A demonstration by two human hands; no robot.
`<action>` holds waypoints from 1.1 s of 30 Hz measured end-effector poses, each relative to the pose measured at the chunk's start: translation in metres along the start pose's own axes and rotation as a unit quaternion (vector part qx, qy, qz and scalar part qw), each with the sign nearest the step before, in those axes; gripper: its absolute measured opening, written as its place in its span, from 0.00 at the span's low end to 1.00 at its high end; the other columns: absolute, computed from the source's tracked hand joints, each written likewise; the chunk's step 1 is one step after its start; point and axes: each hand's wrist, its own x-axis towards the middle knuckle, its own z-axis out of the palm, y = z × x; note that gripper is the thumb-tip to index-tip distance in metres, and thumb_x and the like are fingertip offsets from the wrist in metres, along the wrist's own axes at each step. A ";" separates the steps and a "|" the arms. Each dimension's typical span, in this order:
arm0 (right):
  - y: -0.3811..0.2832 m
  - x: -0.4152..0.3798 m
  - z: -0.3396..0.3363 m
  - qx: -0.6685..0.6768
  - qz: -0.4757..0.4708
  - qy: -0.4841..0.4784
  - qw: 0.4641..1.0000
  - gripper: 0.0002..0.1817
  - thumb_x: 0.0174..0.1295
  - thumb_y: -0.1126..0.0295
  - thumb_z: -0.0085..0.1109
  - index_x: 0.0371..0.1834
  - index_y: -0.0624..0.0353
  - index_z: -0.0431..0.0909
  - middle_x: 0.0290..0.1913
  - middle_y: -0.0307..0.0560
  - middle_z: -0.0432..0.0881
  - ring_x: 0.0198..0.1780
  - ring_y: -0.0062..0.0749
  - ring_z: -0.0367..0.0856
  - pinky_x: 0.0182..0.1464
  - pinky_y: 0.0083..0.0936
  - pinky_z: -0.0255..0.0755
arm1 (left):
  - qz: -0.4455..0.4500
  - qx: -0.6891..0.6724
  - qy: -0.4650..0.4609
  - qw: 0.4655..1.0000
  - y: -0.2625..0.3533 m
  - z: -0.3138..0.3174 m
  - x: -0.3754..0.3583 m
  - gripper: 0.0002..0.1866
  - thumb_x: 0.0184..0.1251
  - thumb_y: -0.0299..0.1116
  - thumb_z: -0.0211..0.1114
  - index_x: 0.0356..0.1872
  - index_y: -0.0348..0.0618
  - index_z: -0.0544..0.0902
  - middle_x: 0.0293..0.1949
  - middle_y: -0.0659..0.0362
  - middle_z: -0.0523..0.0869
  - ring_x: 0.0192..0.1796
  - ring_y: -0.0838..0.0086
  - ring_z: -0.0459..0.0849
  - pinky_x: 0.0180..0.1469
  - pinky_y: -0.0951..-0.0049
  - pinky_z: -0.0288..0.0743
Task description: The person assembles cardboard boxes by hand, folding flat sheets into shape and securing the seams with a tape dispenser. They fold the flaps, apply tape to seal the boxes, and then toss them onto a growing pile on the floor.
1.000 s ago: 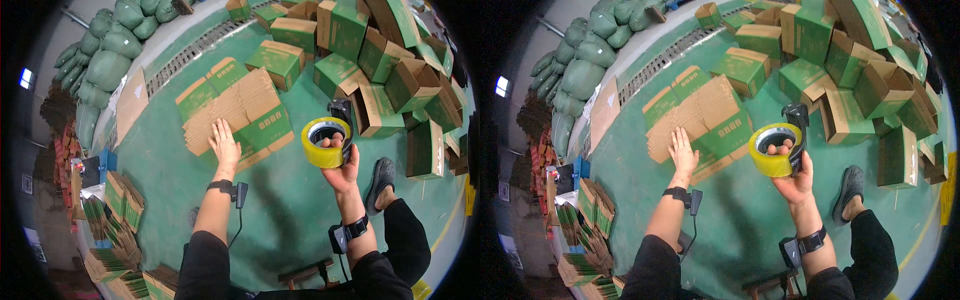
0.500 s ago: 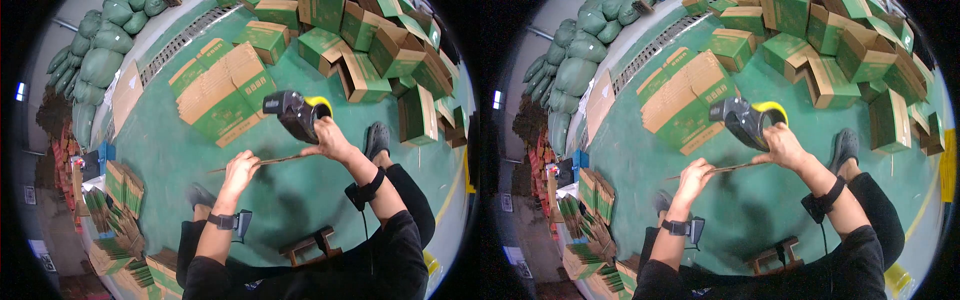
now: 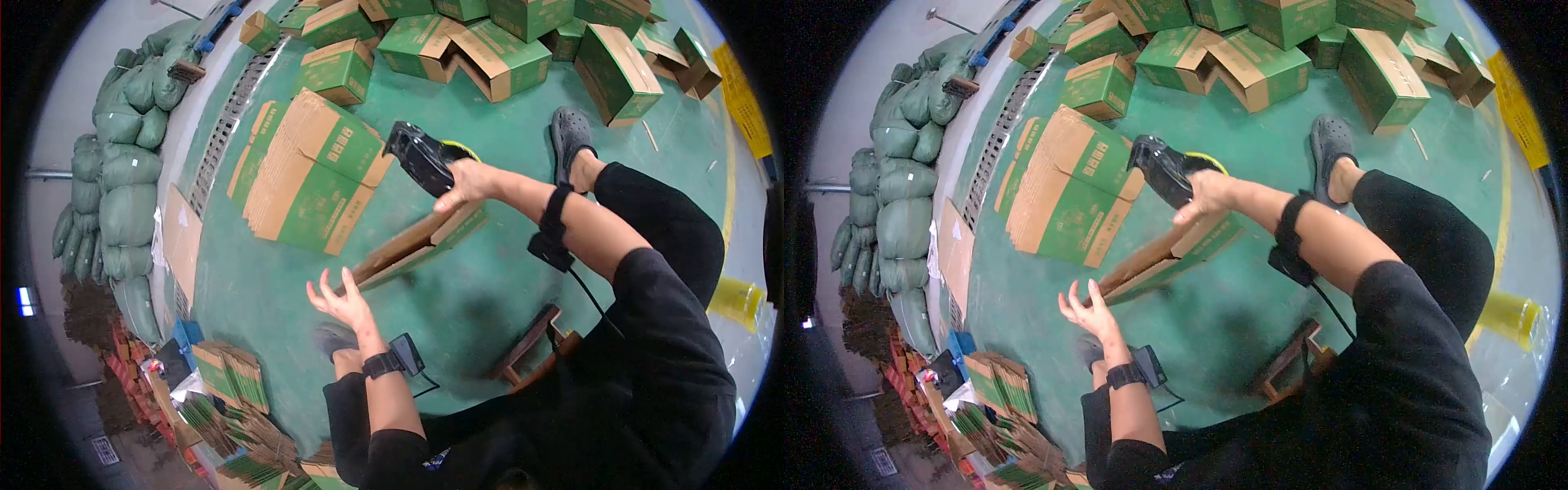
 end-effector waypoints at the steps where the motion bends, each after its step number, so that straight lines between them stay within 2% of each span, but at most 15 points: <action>1: -0.005 0.005 -0.004 -0.038 -0.008 0.037 0.999 0.42 0.33 0.41 0.68 0.44 0.65 0.70 0.38 0.58 0.79 0.44 0.47 0.76 0.48 0.35 0.66 | -0.001 -0.001 -0.001 1.000 0.002 -0.003 -0.005 0.19 0.53 0.41 0.65 0.44 0.43 0.77 0.59 0.48 0.61 0.63 0.55 0.54 0.61 0.55 0.53; 4: -0.023 0.003 -0.016 -0.283 -0.069 -0.017 0.956 0.37 0.35 0.44 0.67 0.43 0.62 0.71 0.34 0.52 0.80 0.40 0.43 0.77 0.46 0.33 0.63 | 0.052 0.158 -0.077 0.983 0.012 -0.013 -0.026 0.20 0.51 0.39 0.65 0.45 0.44 0.77 0.56 0.50 0.66 0.61 0.53 0.58 0.59 0.57 0.56; 5: -0.018 -0.003 -0.008 -0.351 -0.165 0.019 0.922 0.31 0.38 0.47 0.65 0.41 0.58 0.72 0.29 0.46 0.80 0.34 0.38 0.78 0.44 0.29 0.60 | 0.052 0.156 -0.081 0.983 0.016 -0.015 -0.029 0.20 0.51 0.39 0.65 0.45 0.44 0.77 0.56 0.50 0.66 0.61 0.53 0.58 0.59 0.57 0.56; 7: -0.025 -0.013 0.003 -0.401 -0.217 -0.031 0.889 0.28 0.39 0.49 0.64 0.39 0.56 0.73 0.26 0.44 0.80 0.32 0.38 0.78 0.43 0.29 0.60 | -0.062 0.235 -0.143 0.960 0.023 -0.024 -0.035 0.21 0.52 0.41 0.65 0.46 0.42 0.77 0.49 0.47 0.75 0.53 0.57 0.71 0.55 0.62 0.63; 9: -0.034 -0.026 0.011 -0.408 -0.134 -0.105 0.897 0.24 0.40 0.52 0.62 0.37 0.56 0.74 0.24 0.44 0.80 0.31 0.39 0.78 0.44 0.29 0.61 | -0.061 0.210 -0.145 0.965 0.005 -0.032 -0.035 0.19 0.52 0.40 0.64 0.41 0.36 0.79 0.35 0.49 0.83 0.37 0.67 0.82 0.41 0.70 0.73; 12: -0.034 -0.029 0.028 -0.238 -0.064 0.092 0.965 0.25 0.37 0.51 0.64 0.31 0.59 0.73 0.24 0.48 0.78 0.30 0.40 0.76 0.43 0.28 0.61 | -0.161 0.038 -0.320 0.933 0.029 -0.043 -0.021 0.19 0.55 0.40 0.60 0.38 0.31 0.79 0.34 0.47 0.83 0.32 0.66 0.83 0.33 0.73 0.75; 17: -0.047 -0.015 0.062 -0.144 -0.184 0.193 0.953 0.23 0.37 0.55 0.68 0.30 0.60 0.72 0.24 0.47 0.75 0.33 0.38 0.75 0.44 0.30 0.61 | -0.203 0.195 -0.374 0.884 -0.011 -0.005 0.010 0.17 0.55 0.32 0.54 0.42 0.31 0.76 0.40 0.41 0.80 0.40 0.53 0.81 0.43 0.63 0.73; 21: -0.044 -0.024 0.058 -0.084 -0.351 0.314 0.878 0.21 0.42 0.54 0.66 0.28 0.59 0.70 0.26 0.46 0.73 0.34 0.38 0.73 0.45 0.33 0.61 | -0.097 0.290 -0.395 0.866 0.007 0.008 -0.008 0.21 0.55 0.34 0.53 0.49 0.32 0.72 0.47 0.40 0.76 0.53 0.51 0.73 0.53 0.59 0.67; 23: -0.040 -0.038 0.050 -0.122 -0.423 0.278 0.854 0.19 0.38 0.59 0.64 0.26 0.60 0.69 0.31 0.46 0.73 0.39 0.39 0.72 0.45 0.37 0.61 | 0.076 0.296 -0.404 0.862 -0.010 0.021 -0.026 0.19 0.57 0.34 0.54 0.48 0.35 0.72 0.48 0.45 0.77 0.54 0.57 0.73 0.53 0.62 0.68; 25: -0.035 -0.037 0.059 -0.172 -0.423 0.224 0.861 0.19 0.32 0.60 0.61 0.27 0.59 0.70 0.35 0.45 0.75 0.42 0.38 0.71 0.47 0.37 0.62 | 0.158 0.206 -0.518 0.815 0.020 0.028 -0.024 0.16 0.58 0.33 0.55 0.47 0.39 0.73 0.48 0.50 0.78 0.54 0.63 0.73 0.54 0.65 0.67; 26: -0.038 -0.035 0.065 -0.161 -0.430 0.247 0.853 0.19 0.30 0.61 0.58 0.28 0.58 0.71 0.34 0.45 0.75 0.42 0.37 0.72 0.49 0.36 0.63 | 0.194 0.109 -0.472 0.853 -0.006 0.032 -0.030 0.14 0.60 0.31 0.54 0.47 0.41 0.74 0.44 0.54 0.79 0.50 0.67 0.74 0.53 0.68 0.67; 29: -0.042 -0.018 0.091 -0.174 -0.428 0.311 0.830 0.11 0.38 0.66 0.51 0.27 0.57 0.71 0.33 0.43 0.75 0.43 0.33 0.73 0.51 0.34 0.64 | 0.020 -0.005 -0.550 0.835 0.063 0.016 -0.044 0.31 0.54 0.46 0.63 0.55 0.35 0.68 0.51 0.47 0.75 0.56 0.61 0.71 0.59 0.66 0.62; 31: -0.046 -0.016 0.095 -0.161 -0.423 0.315 0.834 0.10 0.40 0.69 0.49 0.28 0.57 0.72 0.33 0.42 0.75 0.44 0.32 0.73 0.52 0.32 0.64 | -0.046 0.157 -0.598 0.785 0.105 0.005 -0.046 0.49 0.47 0.56 0.65 0.62 0.30 0.56 0.62 0.40 0.59 0.65 0.55 0.57 0.66 0.65 0.48; 32: -0.045 -0.017 0.098 -0.167 -0.414 0.301 0.842 0.11 0.39 0.68 0.52 0.29 0.57 0.72 0.33 0.41 0.75 0.43 0.31 0.73 0.52 0.31 0.64 | -0.086 0.119 -0.629 0.763 0.102 0.012 -0.048 0.56 0.42 0.62 0.65 0.63 0.27 0.52 0.62 0.35 0.56 0.67 0.50 0.51 0.67 0.64 0.47; 33: -0.044 -0.016 0.098 -0.177 -0.410 0.287 0.848 0.13 0.37 0.67 0.54 0.29 0.57 0.72 0.32 0.40 0.75 0.43 0.31 0.73 0.51 0.30 0.64 | -0.091 0.244 -0.665 0.700 0.102 0.024 -0.048 0.56 0.44 0.65 0.62 0.64 0.29 0.50 0.62 0.32 0.54 0.68 0.50 0.48 0.67 0.64 0.47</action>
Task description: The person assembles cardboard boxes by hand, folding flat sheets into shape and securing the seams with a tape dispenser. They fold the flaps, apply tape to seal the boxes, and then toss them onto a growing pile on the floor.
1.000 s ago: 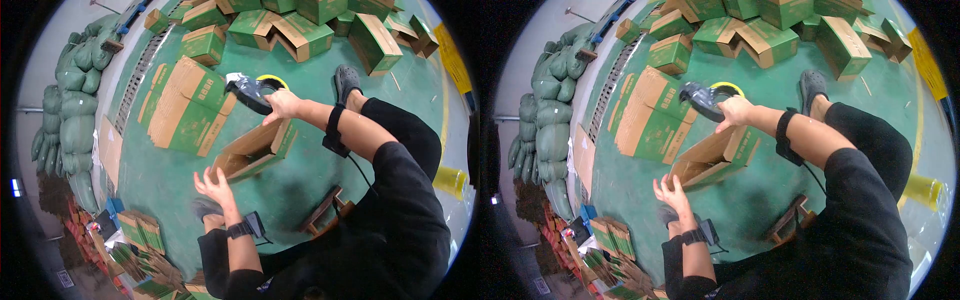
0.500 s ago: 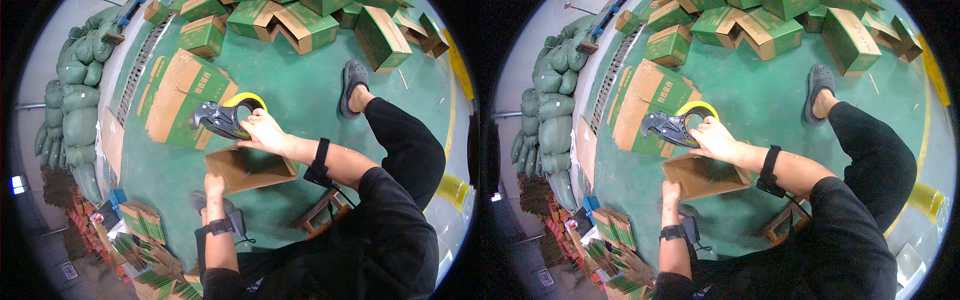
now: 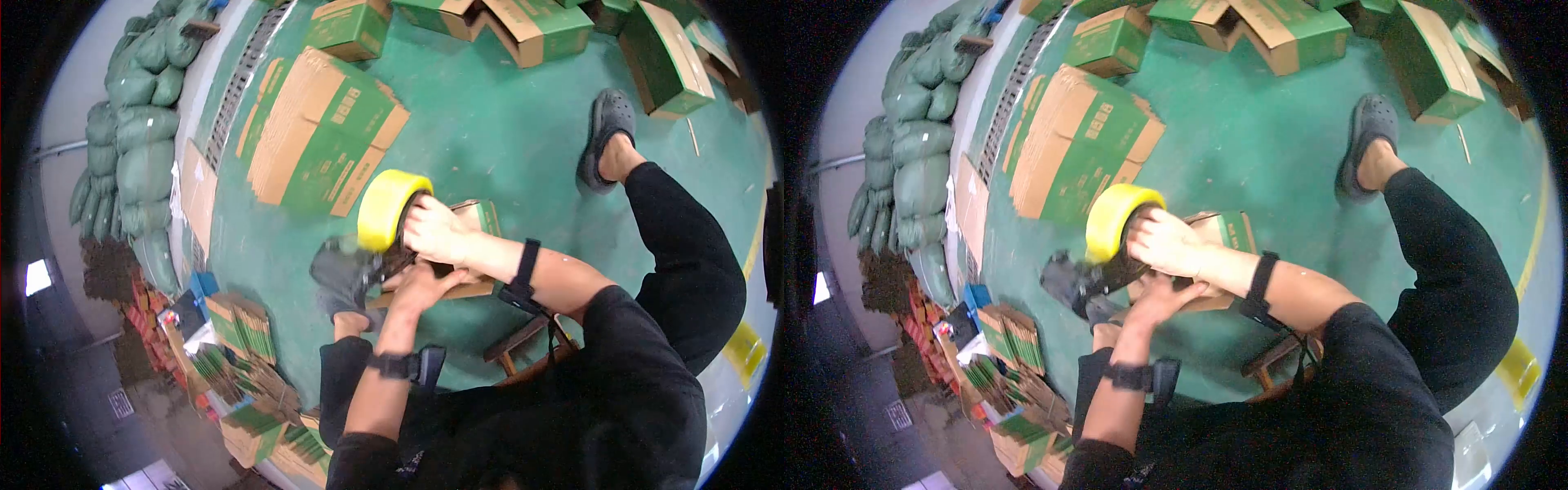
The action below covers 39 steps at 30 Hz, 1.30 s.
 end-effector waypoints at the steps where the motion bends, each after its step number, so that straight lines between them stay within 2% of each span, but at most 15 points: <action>1: 0.002 0.009 -0.012 0.029 0.031 -0.077 0.996 0.17 0.34 0.63 0.60 0.30 0.56 0.72 0.33 0.41 0.75 0.41 0.31 0.73 0.48 0.30 0.63 | 0.006 0.041 -0.010 0.999 -0.015 0.009 0.025 0.58 0.42 0.68 0.61 0.65 0.33 0.49 0.63 0.30 0.49 0.68 0.46 0.45 0.66 0.61 0.48; 4: 0.014 0.047 -0.040 -0.010 0.213 -0.138 0.967 0.21 0.35 0.57 0.66 0.27 0.60 0.72 0.26 0.49 0.76 0.36 0.43 0.74 0.42 0.34 0.62 | -0.143 0.096 -0.038 0.984 -0.008 0.018 0.046 0.58 0.38 0.71 0.59 0.67 0.45 0.48 0.62 0.26 0.32 0.62 0.25 0.29 0.63 0.39 0.34; 6: 0.041 0.050 -0.032 0.034 0.267 -0.143 0.952 0.21 0.39 0.57 0.66 0.28 0.62 0.71 0.25 0.53 0.76 0.33 0.46 0.75 0.42 0.36 0.62 | -0.172 0.102 -0.036 0.979 -0.005 0.021 0.049 0.58 0.38 0.71 0.59 0.67 0.46 0.48 0.60 0.24 0.25 0.63 0.27 0.30 0.64 0.42 0.36; 10: 0.006 -0.021 -0.015 0.052 0.284 -0.143 0.947 0.22 0.40 0.58 0.65 0.35 0.60 0.74 0.27 0.51 0.76 0.36 0.43 0.75 0.47 0.35 0.62 | -0.065 0.082 0.059 0.993 -0.028 0.016 0.023 0.44 0.44 0.66 0.57 0.55 0.39 0.71 0.61 0.34 0.58 0.65 0.35 0.46 0.64 0.49 0.47; 12: 0.014 -0.061 0.000 0.023 0.148 -0.098 0.984 0.18 0.31 0.65 0.64 0.27 0.62 0.74 0.29 0.52 0.76 0.39 0.43 0.73 0.48 0.36 0.62 | -0.036 -0.057 0.134 0.989 -0.043 -0.003 -0.026 0.32 0.56 0.57 0.53 0.50 0.38 0.76 0.62 0.38 0.60 0.66 0.43 0.52 0.63 0.54 0.53; 14: 0.019 -0.070 0.013 -0.034 0.120 -0.128 0.984 0.18 0.27 0.66 0.64 0.24 0.63 0.74 0.30 0.52 0.75 0.42 0.44 0.72 0.50 0.37 0.61 | -0.024 0.052 0.413 0.909 -0.074 0.018 -0.046 0.23 0.64 0.43 0.50 0.52 0.35 0.73 0.61 0.37 0.61 0.63 0.46 0.58 0.61 0.48 0.52; 20: 0.016 -0.032 -0.017 0.125 0.186 -0.192 0.956 0.26 0.35 0.76 0.59 0.45 0.63 0.68 0.42 0.56 0.71 0.50 0.47 0.67 0.55 0.39 0.56 | 0.021 -0.084 0.608 0.789 -0.090 0.028 0.052 0.24 0.66 0.37 0.47 0.58 0.30 0.62 0.56 0.36 0.65 0.60 0.46 0.63 0.59 0.58 0.61; 27: -0.005 -0.049 0.015 0.052 0.197 -0.206 0.957 0.22 0.44 0.75 0.55 0.48 0.61 0.69 0.47 0.54 0.72 0.53 0.48 0.67 0.57 0.39 0.56 | -0.045 -0.056 0.556 0.828 -0.075 0.028 0.057 0.20 0.65 0.36 0.48 0.52 0.30 0.64 0.39 0.46 0.73 0.43 0.52 0.74 0.42 0.58 0.71; 28: -0.014 -0.052 0.021 -0.006 0.191 -0.212 0.958 0.22 0.46 0.72 0.57 0.49 0.57 0.70 0.52 0.52 0.71 0.55 0.48 0.66 0.58 0.39 0.57 | 0.016 -0.300 0.514 0.804 -0.079 0.033 0.068 0.22 0.63 0.35 0.49 0.55 0.32 0.62 0.46 0.45 0.71 0.48 0.51 0.73 0.48 0.58 0.69; 29: -0.013 -0.045 0.027 0.236 0.299 -0.146 0.913 0.19 0.47 0.70 0.56 0.45 0.57 0.71 0.52 0.50 0.71 0.55 0.46 0.67 0.55 0.38 0.61 | -0.028 -0.120 0.562 0.818 -0.081 0.036 0.073 0.23 0.62 0.35 0.49 0.56 0.32 0.61 0.51 0.44 0.68 0.52 0.50 0.70 0.51 0.56 0.66; 30: -0.018 -0.032 0.019 0.055 0.119 -0.202 0.971 0.18 0.47 0.70 0.56 0.44 0.58 0.71 0.52 0.50 0.71 0.54 0.44 0.68 0.55 0.36 0.62 | -0.074 0.061 0.594 0.799 -0.078 0.032 0.072 0.25 0.61 0.34 0.50 0.57 0.33 0.61 0.56 0.44 0.65 0.56 0.49 0.67 0.55 0.55 0.64; 32: -0.017 -0.035 0.020 0.077 0.173 -0.218 0.957 0.20 0.48 0.69 0.56 0.47 0.57 0.71 0.52 0.49 0.71 0.54 0.43 0.69 0.56 0.35 0.62 | -0.066 0.041 0.583 0.809 -0.074 0.024 0.058 0.26 0.60 0.32 0.52 0.59 0.35 0.59 0.63 0.44 0.56 0.61 0.46 0.61 0.59 0.50 0.58; 34: -0.020 -0.029 0.020 0.146 0.276 -0.152 0.938 0.22 0.48 0.69 0.52 0.51 0.54 0.71 0.52 0.47 0.72 0.58 0.42 0.66 0.62 0.43 0.54 | 0.041 0.011 0.592 0.805 -0.073 0.028 0.039 0.27 0.56 0.30 0.57 0.57 0.35 0.62 0.61 0.45 0.61 0.62 0.47 0.61 0.61 0.48 0.53; 37: -0.010 -0.038 0.027 0.015 0.172 -0.198 0.965 0.23 0.46 0.70 0.53 0.50 0.57 0.71 0.52 0.49 0.72 0.57 0.44 0.66 0.60 0.45 0.54 | 0.323 -0.028 0.415 0.850 -0.079 0.060 0.012 0.32 0.42 0.37 0.69 0.53 0.40 0.70 0.54 0.51 0.71 0.63 0.56 0.61 0.64 0.47 0.48; 39: -0.013 -0.044 0.022 0.066 0.195 -0.207 0.957 0.24 0.43 0.74 0.54 0.49 0.59 0.71 0.50 0.52 0.72 0.55 0.46 0.66 0.60 0.44 0.55 | 0.306 -0.029 0.399 0.864 -0.084 0.075 0.007 0.35 0.39 0.37 0.71 0.55 0.42 0.70 0.57 0.55 0.70 0.64 0.62 0.61 0.65 0.52 0.50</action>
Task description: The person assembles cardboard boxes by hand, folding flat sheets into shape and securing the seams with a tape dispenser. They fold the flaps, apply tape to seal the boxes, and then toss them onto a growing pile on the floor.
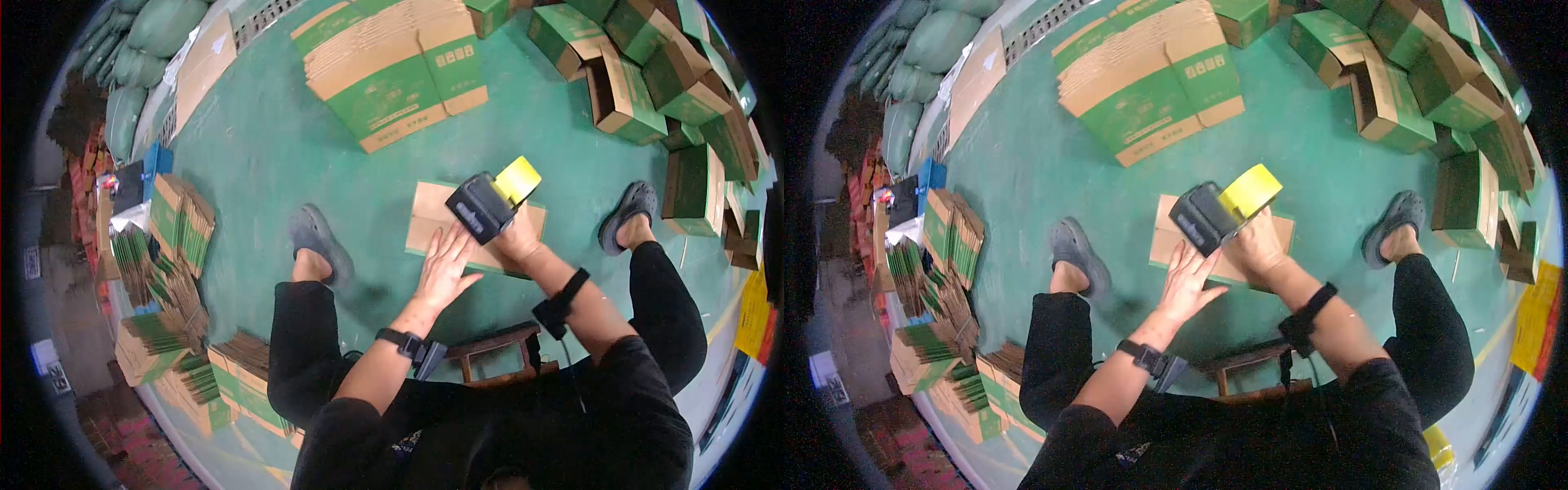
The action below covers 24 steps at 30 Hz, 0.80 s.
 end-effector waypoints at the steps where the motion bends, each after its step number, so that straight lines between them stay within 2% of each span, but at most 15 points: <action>1: 0.002 0.010 -0.009 -0.083 -0.055 -0.015 0.995 0.26 0.40 0.76 0.56 0.48 0.63 0.71 0.47 0.54 0.72 0.53 0.47 0.68 0.59 0.43 0.56 | 0.013 0.003 0.005 1.000 -0.006 0.000 0.002 0.35 0.39 0.36 0.70 0.55 0.42 0.70 0.58 0.57 0.69 0.65 0.63 0.61 0.65 0.54 0.50; 3: 0.000 0.030 -0.041 -0.181 -0.123 -0.066 0.974 0.29 0.39 0.76 0.58 0.51 0.66 0.68 0.43 0.54 0.74 0.50 0.46 0.70 0.56 0.39 0.59 | 0.011 0.009 0.025 1.000 -0.009 0.003 0.000 0.37 0.38 0.36 0.70 0.57 0.43 0.68 0.60 0.58 0.68 0.65 0.65 0.60 0.65 0.58 0.52; 5: -0.040 0.069 -0.084 -0.112 -0.141 -0.132 0.975 0.33 0.39 0.75 0.61 0.54 0.68 0.63 0.39 0.53 0.74 0.46 0.45 0.72 0.53 0.35 0.62 | 0.037 0.022 0.041 0.998 -0.012 0.007 -0.001 0.39 0.36 0.37 0.70 0.58 0.44 0.67 0.61 0.59 0.67 0.65 0.66 0.60 0.65 0.60 0.52; 6: -0.062 0.089 -0.102 -0.109 -0.168 -0.157 0.967 0.36 0.40 0.75 0.63 0.56 0.68 0.60 0.33 0.53 0.75 0.40 0.47 0.74 0.47 0.34 0.66 | 0.032 0.017 0.050 0.998 -0.013 0.009 -0.002 0.39 0.36 0.37 0.70 0.58 0.44 0.67 0.61 0.59 0.67 0.65 0.66 0.60 0.65 0.60 0.52; 8: -0.099 0.121 -0.106 -0.026 -0.113 -0.182 0.977 0.32 0.43 0.75 0.59 0.56 0.60 0.61 0.32 0.54 0.77 0.35 0.47 0.76 0.38 0.35 0.69 | 0.041 0.034 0.057 0.997 -0.014 0.012 -0.002 0.39 0.37 0.38 0.70 0.57 0.43 0.67 0.61 0.59 0.67 0.65 0.67 0.60 0.66 0.62 0.51; 11: -0.137 0.167 -0.085 0.023 0.050 -0.259 0.964 0.26 0.46 0.70 0.56 0.53 0.52 0.66 0.35 0.54 0.79 0.38 0.46 0.78 0.40 0.36 0.71 | 0.053 0.036 0.076 0.995 -0.013 0.012 -0.003 0.37 0.38 0.37 0.71 0.56 0.41 0.68 0.60 0.58 0.67 0.65 0.67 0.59 0.67 0.64 0.50; 13: -0.135 0.179 -0.043 0.053 -0.001 -0.255 0.965 0.18 0.47 0.62 0.59 0.43 0.53 0.75 0.37 0.52 0.80 0.39 0.43 0.79 0.43 0.31 0.72 | 0.037 0.007 0.077 0.996 -0.014 0.012 -0.002 0.37 0.38 0.36 0.71 0.55 0.41 0.69 0.60 0.58 0.67 0.65 0.66 0.60 0.67 0.63 0.50; 15: -0.141 0.192 0.003 0.006 0.021 -0.324 0.946 0.20 0.44 0.53 0.61 0.38 0.51 0.79 0.34 0.51 0.81 0.39 0.41 0.79 0.43 0.31 0.72 | 0.034 0.001 0.070 0.997 -0.016 0.011 -0.001 0.38 0.36 0.36 0.72 0.56 0.44 0.69 0.60 0.58 0.67 0.65 0.66 0.61 0.65 0.62 0.51; 17: -0.156 0.202 0.045 -0.062 0.041 -0.374 0.924 0.20 0.40 0.51 0.60 0.34 0.50 0.81 0.34 0.47 0.82 0.39 0.42 0.79 0.43 0.32 0.73 | 0.020 -0.029 0.062 0.997 -0.016 0.008 -0.001 0.36 0.37 0.34 0.71 0.54 0.41 0.70 0.59 0.56 0.69 0.64 0.65 0.61 0.66 0.64 0.50; 18: -0.158 0.208 0.070 -0.089 0.057 -0.404 0.909 0.20 0.40 0.52 0.59 0.34 0.52 0.81 0.34 0.50 0.82 0.41 0.43 0.79 0.43 0.34 0.73 | -0.025 -0.116 0.085 0.989 -0.018 0.017 -0.002 0.35 0.38 0.32 0.71 0.55 0.43 0.70 0.59 0.54 0.68 0.64 0.64 0.61 0.65 0.64 0.53; 19: -0.162 0.210 0.095 -0.141 0.115 -0.390 0.903 0.20 0.40 0.55 0.59 0.34 0.56 0.81 0.35 0.52 0.81 0.42 0.43 0.79 0.43 0.37 0.73 | -0.125 -0.280 0.094 0.947 -0.010 0.009 0.001 0.33 0.41 0.31 0.69 0.55 0.42 0.70 0.59 0.52 0.68 0.63 0.61 0.63 0.63 0.63 0.58; 21: -0.170 0.210 0.109 -0.153 0.141 -0.369 0.906 0.19 0.41 0.57 0.59 0.33 0.59 0.81 0.38 0.55 0.80 0.42 0.43 0.79 0.44 0.38 0.73 | -0.115 -0.359 0.119 0.918 -0.016 0.020 0.000 0.31 0.43 0.31 0.68 0.54 0.39 0.70 0.59 0.50 0.68 0.61 0.58 0.65 0.61 0.62 0.60; 22: -0.171 0.209 0.113 -0.202 0.105 -0.419 0.879 0.19 0.42 0.57 0.59 0.34 0.58 0.81 0.39 0.54 0.80 0.43 0.42 0.79 0.44 0.39 0.72 | -0.147 -0.479 0.161 0.850 -0.015 0.025 0.002 0.28 0.45 0.31 0.67 0.52 0.39 0.72 0.56 0.50 0.70 0.59 0.57 0.66 0.60 0.60 0.60; 23: -0.171 0.206 0.114 -0.248 0.069 -0.466 0.846 0.19 0.43 0.58 0.59 0.36 0.58 0.81 0.40 0.53 0.80 0.44 0.41 0.79 0.45 0.39 0.72 | -0.144 -0.484 0.155 0.849 -0.017 0.028 0.001 0.28 0.45 0.31 0.67 0.52 0.39 0.72 0.56 0.50 0.70 0.59 0.57 0.66 0.60 0.60 0.60; 24: -0.165 0.207 0.108 -0.233 0.005 -0.483 0.844 0.18 0.46 0.58 0.56 0.38 0.55 0.81 0.42 0.51 0.80 0.45 0.42 0.78 0.44 0.39 0.71 | -0.114 -0.393 0.109 0.906 -0.018 0.032 -0.002 0.29 0.42 0.30 0.68 0.52 0.39 0.73 0.55 0.50 0.72 0.60 0.58 0.66 0.61 0.61 0.59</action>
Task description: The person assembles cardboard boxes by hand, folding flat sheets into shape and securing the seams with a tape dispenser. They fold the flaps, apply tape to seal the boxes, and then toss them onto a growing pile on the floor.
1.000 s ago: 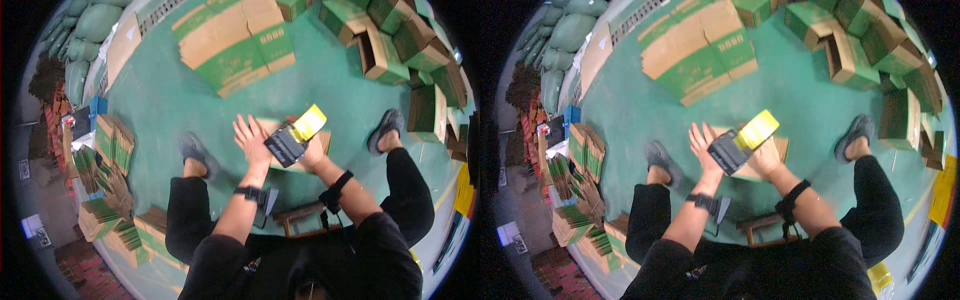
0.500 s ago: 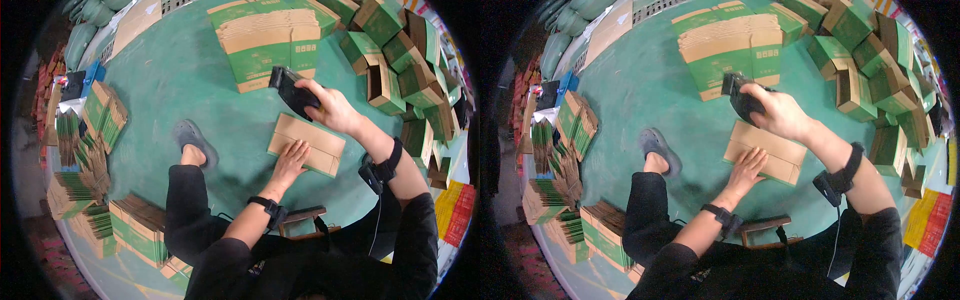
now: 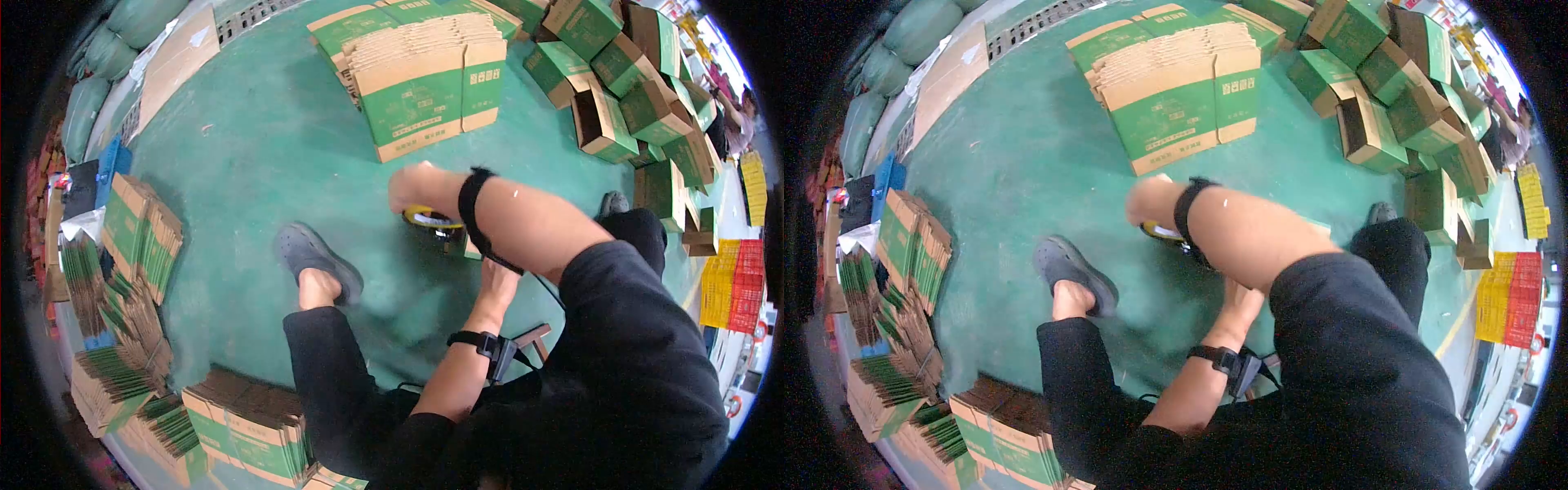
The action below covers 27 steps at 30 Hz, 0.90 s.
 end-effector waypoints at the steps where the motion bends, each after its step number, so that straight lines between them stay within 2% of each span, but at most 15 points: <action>1: -0.001 -0.014 -0.014 -0.002 0.004 -0.005 1.000 0.18 0.46 0.58 0.56 0.38 0.55 0.81 0.42 0.51 0.80 0.45 0.42 0.78 0.44 0.39 0.71 | 0.029 0.107 -0.045 0.993 0.003 -0.003 0.001 0.30 0.40 0.29 0.69 0.52 0.40 0.73 0.54 0.51 0.74 0.60 0.59 0.66 0.61 0.62 0.59; 3: -0.002 -0.052 -0.050 0.079 0.135 -0.044 0.987 0.15 0.50 0.60 0.54 0.38 0.53 0.81 0.42 0.51 0.80 0.44 0.43 0.78 0.44 0.37 0.71 | 0.151 0.293 -0.059 0.942 0.005 -0.006 0.004 0.28 0.32 0.32 0.72 0.44 0.41 0.78 0.51 0.52 0.75 0.57 0.63 0.69 0.60 0.61 0.59; 4: 0.017 -0.064 -0.047 0.070 0.130 -0.036 0.988 0.19 0.48 0.56 0.55 0.38 0.57 0.80 0.36 0.49 0.81 0.34 0.40 0.80 0.40 0.32 0.72 | 0.175 0.309 -0.038 0.934 0.010 -0.009 0.005 0.30 0.31 0.33 0.72 0.45 0.41 0.78 0.52 0.53 0.75 0.57 0.64 0.69 0.61 0.61 0.58; 6: 0.064 -0.123 -0.031 0.245 -0.027 0.020 0.969 0.18 0.52 0.58 0.56 0.40 0.59 0.78 0.36 0.50 0.81 0.35 0.35 0.80 0.41 0.29 0.72 | 0.194 0.324 -0.016 0.926 0.016 -0.010 0.006 0.32 0.30 0.34 0.72 0.46 0.41 0.77 0.52 0.54 0.75 0.58 0.65 0.68 0.62 0.62 0.57; 7: 0.088 -0.153 -0.003 0.285 -0.096 0.127 0.945 0.17 0.53 0.62 0.57 0.43 0.61 0.77 0.38 0.50 0.81 0.38 0.31 0.79 0.43 0.26 0.71 | 0.190 0.326 -0.017 0.926 0.018 -0.009 0.008 0.32 0.30 0.35 0.72 0.47 0.41 0.77 0.52 0.55 0.75 0.59 0.65 0.68 0.62 0.62 0.56; 9: 0.120 -0.226 0.029 0.346 -0.082 0.163 0.920 0.18 0.52 0.65 0.59 0.46 0.60 0.76 0.41 0.48 0.81 0.43 0.29 0.79 0.47 0.25 0.70 | 0.202 0.307 -0.038 0.929 -0.003 -0.002 0.006 0.33 0.32 0.37 0.71 0.48 0.40 0.75 0.52 0.57 0.75 0.59 0.65 0.68 0.62 0.61 0.57; 10: 0.136 -0.262 0.044 0.358 -0.043 0.171 0.917 0.19 0.52 0.62 0.60 0.46 0.56 0.76 0.43 0.46 0.81 0.45 0.34 0.79 0.49 0.26 0.70 | 0.209 0.340 -0.033 0.916 0.001 -0.004 0.007 0.33 0.32 0.37 0.71 0.48 0.40 0.76 0.52 0.57 0.75 0.59 0.66 0.68 0.62 0.61 0.57; 12: 0.173 -0.322 0.086 0.340 0.033 0.115 0.933 0.19 0.49 0.68 0.62 0.45 0.59 0.76 0.40 0.46 0.81 0.41 0.32 0.80 0.47 0.24 0.71 | 0.229 0.365 -0.035 0.902 0.015 -0.010 0.006 0.29 0.33 0.36 0.71 0.44 0.40 0.78 0.51 0.56 0.76 0.59 0.65 0.68 0.61 0.60 0.57; 14: 0.201 -0.357 0.116 0.351 0.041 0.149 0.923 0.18 0.50 0.65 0.61 0.45 0.54 0.77 0.37 0.44 0.82 0.36 0.28 0.82 0.44 0.22 0.73 | 0.245 0.359 -0.038 0.900 0.011 -0.005 0.000 0.27 0.34 0.35 0.71 0.42 0.40 0.78 0.48 0.55 0.76 0.56 0.60 0.70 0.61 0.57 0.57; 16: 0.211 -0.374 0.131 0.434 0.071 0.140 0.887 0.17 0.48 0.66 0.62 0.45 0.51 0.77 0.35 0.45 0.82 0.34 0.27 0.82 0.41 0.22 0.74 | 0.246 0.372 -0.070 0.892 0.026 -0.001 0.003 0.25 0.36 0.35 0.70 0.42 0.40 0.78 0.48 0.53 0.76 0.55 0.58 0.70 0.61 0.56 0.57; 18: 0.222 -0.370 0.144 0.428 0.035 0.177 0.885 0.17 0.48 0.67 0.62 0.44 0.51 0.77 0.35 0.45 0.82 0.34 0.28 0.82 0.41 0.22 0.74 | 0.127 0.443 0.006 0.887 0.042 0.000 0.007 0.25 0.47 0.38 0.66 0.48 0.39 0.74 0.47 0.49 0.74 0.52 0.56 0.71 0.59 0.54 0.60; 20: 0.226 -0.366 0.162 0.403 -0.023 0.236 0.884 0.17 0.47 0.67 0.63 0.44 0.50 0.78 0.32 0.45 0.82 0.32 0.32 0.82 0.39 0.23 0.74 | 0.115 0.592 0.164 0.780 0.061 0.007 0.062 0.31 0.58 0.50 0.55 0.57 0.37 0.65 0.52 0.42 0.68 0.52 0.53 0.70 0.53 0.54 0.64; 21: 0.232 -0.371 0.170 0.412 -0.023 0.242 0.878 0.17 0.47 0.67 0.63 0.44 0.50 0.78 0.32 0.45 0.82 0.32 0.32 0.82 0.39 0.23 0.74 | 0.121 0.598 0.156 0.777 0.054 0.006 0.067 0.31 0.58 0.50 0.55 0.57 0.37 0.65 0.52 0.42 0.68 0.52 0.53 0.70 0.53 0.54 0.64; 23: 0.256 -0.388 0.184 0.444 -0.008 0.164 0.881 0.17 0.46 0.67 0.62 0.43 0.50 0.78 0.30 0.44 0.82 0.31 0.34 0.81 0.38 0.25 0.73 | -0.168 0.527 0.147 0.820 0.033 0.009 0.089 0.35 0.61 0.54 0.50 0.61 0.36 0.58 0.50 0.40 0.69 0.53 0.51 0.70 0.52 0.54 0.66; 27: 0.291 -0.378 0.227 0.403 0.017 0.159 0.901 0.17 0.47 0.60 0.61 0.42 0.49 0.79 0.30 0.44 0.82 0.30 0.32 0.81 0.37 0.26 0.73 | -0.212 0.528 0.086 0.818 0.053 0.011 0.092 0.36 0.62 0.55 0.47 0.61 0.34 0.56 0.50 0.38 0.69 0.52 0.48 0.71 0.52 0.57 0.67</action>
